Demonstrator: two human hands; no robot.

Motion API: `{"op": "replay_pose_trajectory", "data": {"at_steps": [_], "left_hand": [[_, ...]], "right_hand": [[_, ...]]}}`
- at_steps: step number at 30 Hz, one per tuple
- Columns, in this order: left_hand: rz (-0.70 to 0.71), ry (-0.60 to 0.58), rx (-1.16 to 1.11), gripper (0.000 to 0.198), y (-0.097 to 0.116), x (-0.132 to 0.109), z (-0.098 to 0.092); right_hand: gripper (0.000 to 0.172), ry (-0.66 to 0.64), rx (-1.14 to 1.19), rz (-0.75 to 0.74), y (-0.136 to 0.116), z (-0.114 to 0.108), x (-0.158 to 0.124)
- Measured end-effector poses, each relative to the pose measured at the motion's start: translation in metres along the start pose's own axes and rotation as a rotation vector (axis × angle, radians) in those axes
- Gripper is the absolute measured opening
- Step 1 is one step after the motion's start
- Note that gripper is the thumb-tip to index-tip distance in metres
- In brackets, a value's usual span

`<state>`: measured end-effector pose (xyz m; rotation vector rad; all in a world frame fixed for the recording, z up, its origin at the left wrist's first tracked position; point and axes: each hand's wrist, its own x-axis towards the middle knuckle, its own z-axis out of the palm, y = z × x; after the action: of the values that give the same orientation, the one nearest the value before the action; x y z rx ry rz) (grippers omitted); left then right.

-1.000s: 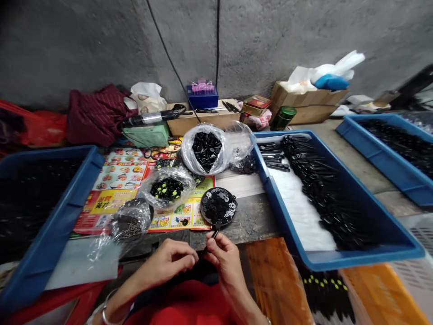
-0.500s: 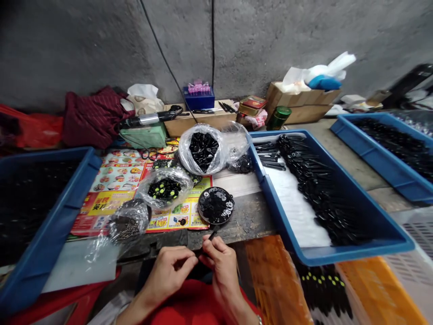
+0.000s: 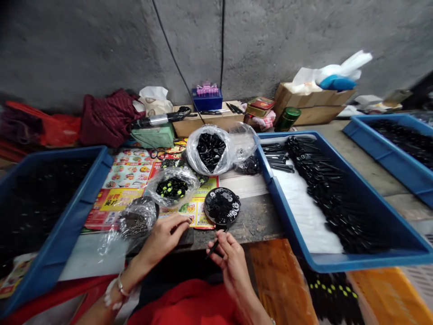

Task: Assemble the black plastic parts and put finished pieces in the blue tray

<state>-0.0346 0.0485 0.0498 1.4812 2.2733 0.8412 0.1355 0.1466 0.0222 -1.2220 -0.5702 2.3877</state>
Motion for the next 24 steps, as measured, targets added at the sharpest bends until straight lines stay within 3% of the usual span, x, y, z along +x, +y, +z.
{"op": "replay_pose_trajectory", "data": {"at_steps": [3,8,11,17,24], "left_hand": [[-0.005,-0.017,0.106,0.015,-0.014,0.015,0.0],[0.158,-0.144,0.107,0.026,-0.021,0.033,0.007],[0.212,-0.163,0.081,0.032,-0.025,0.037,0.006],[-0.022,0.041,0.153,0.013,-0.023,0.024,0.007],[-0.08,0.013,0.225,0.008,-0.007,0.033,0.019]], "right_hand": [[0.038,-0.059,-0.035,0.03,0.0,-0.001,-0.003],[0.039,-0.152,-0.085,0.082,0.003,-0.003,-0.005],[0.04,-0.161,-0.094,0.099,0.003,-0.005,-0.005],[0.043,-0.147,-0.118,0.084,-0.001,-0.007,-0.003],[0.047,-0.166,-0.109,0.074,-0.002,-0.012,-0.001]]}}
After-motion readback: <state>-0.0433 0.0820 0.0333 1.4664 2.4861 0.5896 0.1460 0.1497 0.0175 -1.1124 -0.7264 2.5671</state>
